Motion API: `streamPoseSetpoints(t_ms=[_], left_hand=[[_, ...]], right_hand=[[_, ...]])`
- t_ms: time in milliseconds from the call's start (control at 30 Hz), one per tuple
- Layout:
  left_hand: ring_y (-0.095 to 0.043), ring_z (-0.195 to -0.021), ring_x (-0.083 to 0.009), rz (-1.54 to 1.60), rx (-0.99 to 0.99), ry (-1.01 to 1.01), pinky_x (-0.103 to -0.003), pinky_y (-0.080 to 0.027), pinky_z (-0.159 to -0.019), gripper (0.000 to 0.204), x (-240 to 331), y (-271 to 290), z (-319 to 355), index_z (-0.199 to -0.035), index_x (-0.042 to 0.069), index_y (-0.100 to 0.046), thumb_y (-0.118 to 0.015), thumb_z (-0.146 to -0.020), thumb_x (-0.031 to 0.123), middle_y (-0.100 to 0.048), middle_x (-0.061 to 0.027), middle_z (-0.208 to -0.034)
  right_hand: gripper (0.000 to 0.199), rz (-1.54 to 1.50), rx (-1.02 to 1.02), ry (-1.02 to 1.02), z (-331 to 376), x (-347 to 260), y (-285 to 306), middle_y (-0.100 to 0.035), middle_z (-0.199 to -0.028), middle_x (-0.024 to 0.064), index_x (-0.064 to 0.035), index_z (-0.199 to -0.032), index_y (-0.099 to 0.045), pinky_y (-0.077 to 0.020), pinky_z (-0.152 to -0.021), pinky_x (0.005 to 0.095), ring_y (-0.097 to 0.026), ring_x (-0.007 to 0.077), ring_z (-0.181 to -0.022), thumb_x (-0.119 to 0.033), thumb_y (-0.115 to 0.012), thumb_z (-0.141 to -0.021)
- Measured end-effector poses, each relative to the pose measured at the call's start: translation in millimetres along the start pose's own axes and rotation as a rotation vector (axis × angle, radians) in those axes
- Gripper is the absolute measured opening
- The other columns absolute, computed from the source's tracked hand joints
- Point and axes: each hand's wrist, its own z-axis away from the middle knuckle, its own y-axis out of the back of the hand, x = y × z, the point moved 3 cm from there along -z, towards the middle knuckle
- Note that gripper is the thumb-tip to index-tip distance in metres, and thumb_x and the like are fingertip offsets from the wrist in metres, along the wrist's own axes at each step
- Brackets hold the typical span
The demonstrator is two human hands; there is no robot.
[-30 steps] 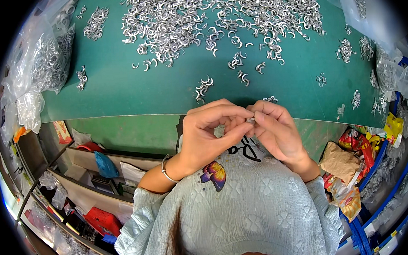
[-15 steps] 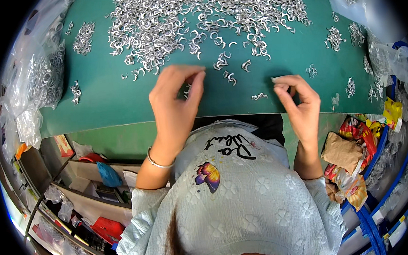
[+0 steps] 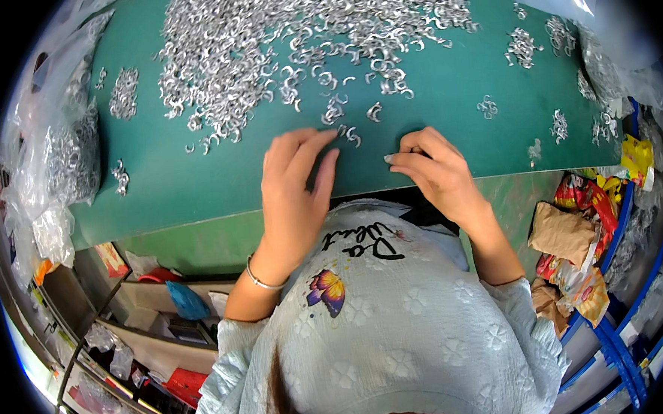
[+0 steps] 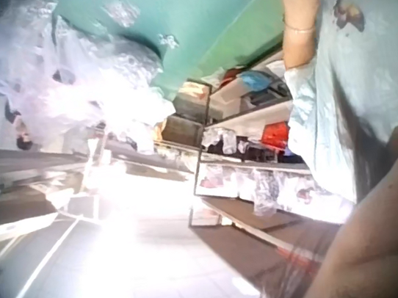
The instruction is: The person sorts small, silver, crescent-shaped metal parts by hand on a green workbench, moving them from a central pile into smaller clusters and plastic bags.
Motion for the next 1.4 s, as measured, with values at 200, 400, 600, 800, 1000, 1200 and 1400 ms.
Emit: streamPoseSetpoints(t_ms=[200, 400, 600, 800, 1000, 1200, 1400], left_hand=[[-0.059, -0.088, -0.0303, 0.082, -0.022, 0.067, -0.036, -0.048, -0.080, 0.027, -0.2, -2.8, 12.1, -0.104, 0.002, -0.067, -0.071, -0.078, -0.005, -0.062, -0.0127, -0.096], [-0.060, -0.086, -0.0291, 0.109, -0.008, 0.053, -0.035, -0.049, -0.078, 0.026, 2.8, -0.6, 7.7, -0.102, 0.000, -0.067, -0.070, -0.078, -0.007, -0.063, -0.0134, -0.095], [-0.060, -0.086, -0.0292, 0.110, -0.021, 0.054, -0.035, -0.049, -0.078, 0.026, 1.4, -0.3, 6.6, -0.102, 0.000, -0.067, -0.070, -0.077, -0.008, -0.062, -0.0138, -0.094], [-0.061, -0.080, -0.0212, 0.070, -0.012, 0.056, -0.028, -0.048, -0.076, 0.022, -2.1, 0.3, 7.2, -0.100, -0.002, -0.066, -0.067, -0.080, -0.010, -0.063, -0.0117, -0.094], [-0.061, -0.080, -0.0222, 0.088, 0.000, 0.077, -0.029, -0.048, -0.076, 0.021, -4.1, 3.3, 5.0, -0.100, -0.002, -0.066, -0.066, -0.081, -0.010, -0.063, -0.0122, -0.095], [-0.062, -0.083, -0.0236, 0.071, -0.039, 0.070, -0.029, -0.049, -0.078, 0.021, -0.8, 0.5, -1.9, -0.102, -0.002, -0.066, -0.066, -0.081, -0.009, -0.063, -0.0133, -0.097], [-0.062, -0.086, -0.0263, 0.026, -0.016, 0.086, -0.031, -0.049, -0.079, 0.023, -6.5, 3.8, 6.2, -0.103, -0.002, -0.066, -0.068, -0.081, -0.007, -0.063, -0.0134, -0.098]], right_hand=[[0.022, 0.128, 0.077, 0.043, 10.5, 7.8, 11.3, -0.056, -0.087, 0.0078, -0.0012, -0.090, -0.065, -0.0477, -0.062, 0.0357, -0.057, 0.0246, -0.077, 0.006, -0.068, -0.070], [0.016, 0.102, 0.315, -0.078, 6.9, 18.4, 36.5, -0.063, -0.090, 0.0094, -0.0011, -0.090, -0.071, -0.0505, -0.065, 0.0321, -0.062, 0.0222, -0.076, 0.006, -0.072, -0.075], [0.008, 0.117, 0.629, -0.321, -28.0, 93.6, 125.4, -0.069, -0.086, 0.0093, -0.0005, -0.089, -0.074, -0.0504, -0.069, 0.0277, -0.063, 0.0145, -0.078, -0.006, -0.073, -0.083], [0.013, 0.371, 0.628, -0.357, -86.4, 173.6, 187.1, -0.071, -0.082, 0.0081, -0.0011, -0.090, -0.074, -0.0518, -0.067, 0.0273, -0.064, 0.0127, -0.069, -0.010, -0.076, -0.081], [0.015, 0.315, 0.613, -0.454, -86.8, 207.0, 204.4, -0.071, -0.084, 0.0089, -0.0020, -0.092, -0.075, -0.0519, -0.068, 0.0283, -0.064, 0.0140, -0.069, -0.011, -0.076, -0.080], [0.014, 0.368, 0.402, -0.448, -81.3, 207.5, 209.1, -0.071, -0.089, 0.0093, -0.0036, -0.096, -0.075, -0.0515, -0.073, 0.0295, -0.063, 0.0167, -0.074, -0.012, -0.072, -0.085], [0.017, 0.342, 0.438, -0.460, -67.6, 169.1, 208.3, -0.069, -0.094, 0.0078, -0.0035, -0.103, -0.071, -0.0517, -0.076, 0.0303, -0.065, 0.0177, -0.082, -0.008, -0.067, -0.087]])
